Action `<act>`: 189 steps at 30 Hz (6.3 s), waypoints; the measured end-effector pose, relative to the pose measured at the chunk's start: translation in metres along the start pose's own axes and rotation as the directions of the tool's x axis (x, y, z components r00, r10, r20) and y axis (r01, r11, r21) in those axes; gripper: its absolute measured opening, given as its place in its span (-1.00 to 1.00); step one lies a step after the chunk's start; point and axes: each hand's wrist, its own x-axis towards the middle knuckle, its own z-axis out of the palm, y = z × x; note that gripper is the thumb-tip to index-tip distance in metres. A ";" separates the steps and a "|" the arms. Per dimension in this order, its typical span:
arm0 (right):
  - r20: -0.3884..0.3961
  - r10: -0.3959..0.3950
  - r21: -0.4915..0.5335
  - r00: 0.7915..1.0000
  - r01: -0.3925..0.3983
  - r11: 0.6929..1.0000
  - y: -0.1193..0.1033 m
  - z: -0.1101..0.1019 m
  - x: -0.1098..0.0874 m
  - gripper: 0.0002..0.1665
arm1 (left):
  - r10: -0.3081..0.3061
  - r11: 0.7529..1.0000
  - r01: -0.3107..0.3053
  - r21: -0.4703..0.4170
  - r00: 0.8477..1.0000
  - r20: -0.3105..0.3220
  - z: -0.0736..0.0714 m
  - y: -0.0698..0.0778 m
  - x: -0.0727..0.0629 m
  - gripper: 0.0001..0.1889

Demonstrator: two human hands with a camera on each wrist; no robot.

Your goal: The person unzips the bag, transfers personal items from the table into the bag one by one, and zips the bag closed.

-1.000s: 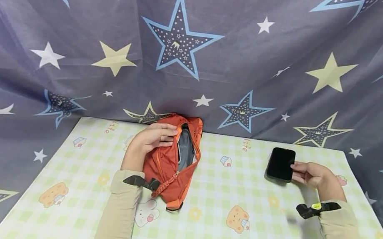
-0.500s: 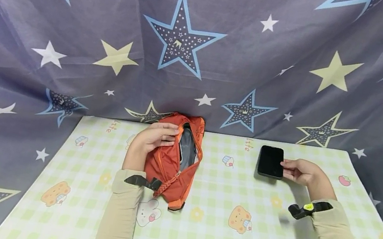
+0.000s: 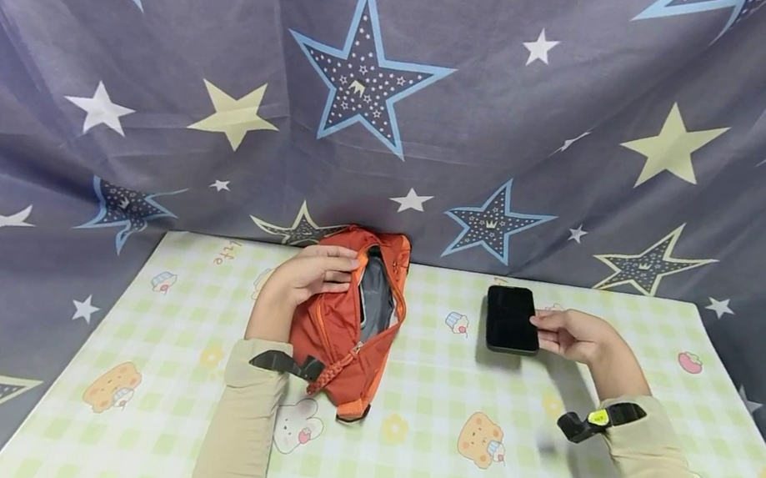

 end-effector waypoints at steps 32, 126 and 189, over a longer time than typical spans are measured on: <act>0.148 -0.052 -0.016 0.988 0.055 0.998 -0.005 0.085 0.011 -0.65 | 0.002 1.000 -0.002 -0.013 1.000 0.003 0.000 0.001 0.000 -0.63; 0.217 -0.033 -0.189 0.976 0.075 0.979 -0.014 0.168 0.055 -0.76 | 0.066 0.997 -0.066 -0.031 0.998 -0.009 -0.004 0.008 -0.008 -0.71; 0.066 -0.120 -0.259 0.991 0.133 0.957 0.005 0.189 0.076 -0.37 | 0.066 0.998 -0.066 -0.025 0.998 0.000 -0.005 0.005 -0.006 -0.68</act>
